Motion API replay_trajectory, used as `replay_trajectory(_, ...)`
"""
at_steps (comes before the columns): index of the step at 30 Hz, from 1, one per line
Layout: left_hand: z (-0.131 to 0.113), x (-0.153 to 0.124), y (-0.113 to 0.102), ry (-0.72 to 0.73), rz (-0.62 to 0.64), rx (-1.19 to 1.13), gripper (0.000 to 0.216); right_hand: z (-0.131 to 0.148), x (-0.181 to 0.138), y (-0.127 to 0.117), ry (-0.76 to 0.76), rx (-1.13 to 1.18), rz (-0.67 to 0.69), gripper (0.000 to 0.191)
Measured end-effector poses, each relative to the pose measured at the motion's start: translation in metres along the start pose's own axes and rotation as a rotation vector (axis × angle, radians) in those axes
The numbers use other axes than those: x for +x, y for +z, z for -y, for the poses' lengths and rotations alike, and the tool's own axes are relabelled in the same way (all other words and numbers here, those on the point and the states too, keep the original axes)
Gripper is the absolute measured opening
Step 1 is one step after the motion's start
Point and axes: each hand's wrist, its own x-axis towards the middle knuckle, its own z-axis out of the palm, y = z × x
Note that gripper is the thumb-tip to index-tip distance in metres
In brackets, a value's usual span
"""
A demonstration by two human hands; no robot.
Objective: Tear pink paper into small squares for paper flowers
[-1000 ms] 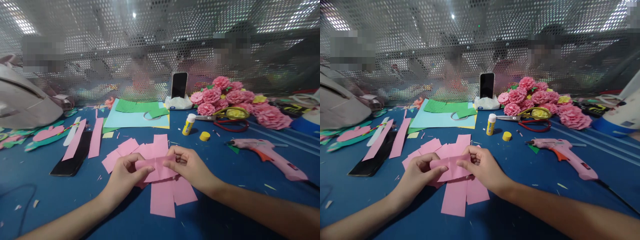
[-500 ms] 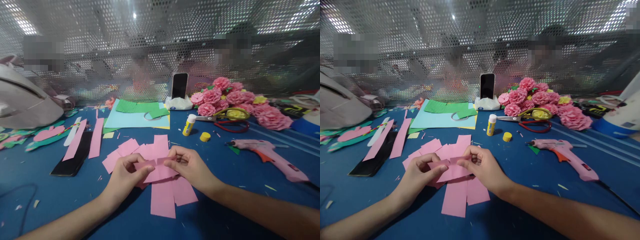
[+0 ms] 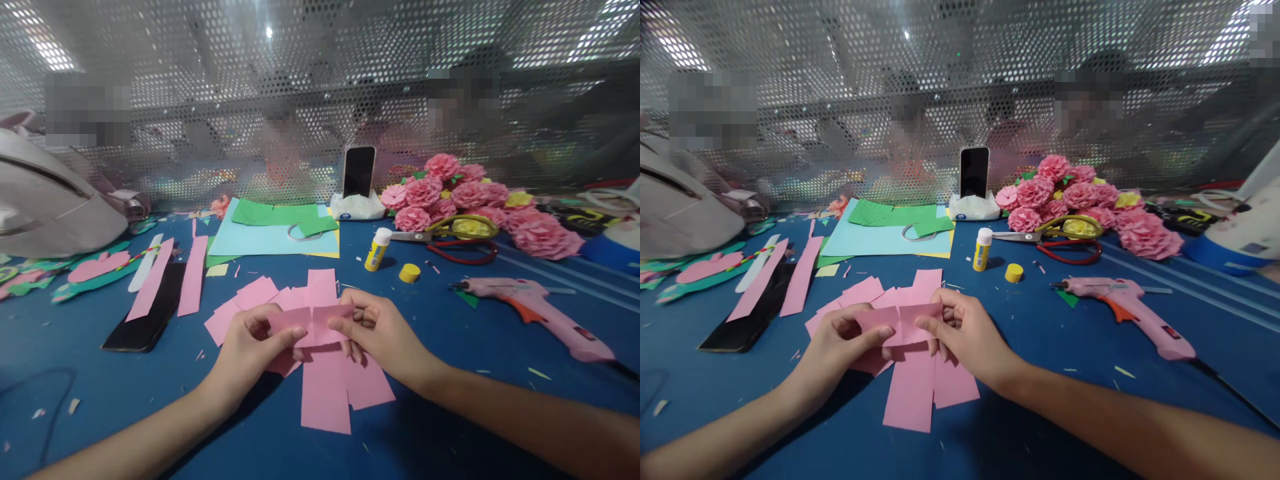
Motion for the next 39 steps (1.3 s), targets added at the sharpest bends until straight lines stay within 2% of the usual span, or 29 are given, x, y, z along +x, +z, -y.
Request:
replay_trajectory(5,0.0,-0.001,0.0,-0.017,0.0,-0.025,0.024,0.002,-0.001,0.001,-0.022,-0.023,-0.04,0.029)
replay_trajectory(10,0.0,0.001,-0.003,0.022,-0.075,-0.056,0.019,0.003,0.005,-0.006,-0.088,0.006,-0.142,0.03)
replay_trajectory(12,0.0,0.002,-0.003,0.017,-0.063,-0.049,0.018,0.004,0.006,-0.008,-0.104,0.02,-0.147,0.027)
replay_trajectory(16,0.001,0.001,-0.003,0.022,0.016,-0.027,0.018,0.005,0.004,-0.005,-0.125,-0.003,0.019,0.014)
replay_trajectory(19,0.002,0.0,-0.002,0.035,0.038,0.01,0.018,0.004,0.002,-0.003,-0.118,-0.043,0.105,0.012)
replay_trajectory(24,0.002,-0.001,-0.002,0.043,0.101,0.053,0.023,0.002,0.003,-0.003,-0.089,-0.114,0.107,0.036)
replay_trajectory(27,0.001,-0.003,0.0,0.061,0.165,0.077,0.032,0.001,0.003,-0.003,-0.069,-0.108,0.119,0.031)
replay_trajectory(31,0.001,-0.008,0.002,0.092,0.179,0.176,0.036,0.001,0.001,-0.001,-0.022,-0.064,0.182,0.021)
replay_trajectory(34,0.001,-0.011,0.005,0.136,0.195,0.266,0.034,0.002,-0.001,0.0,-0.016,-0.076,0.201,0.025)
replay_trajectory(39,-0.002,-0.013,0.007,0.287,0.192,0.399,0.027,0.006,-0.005,0.002,-0.065,-0.136,0.202,0.029)
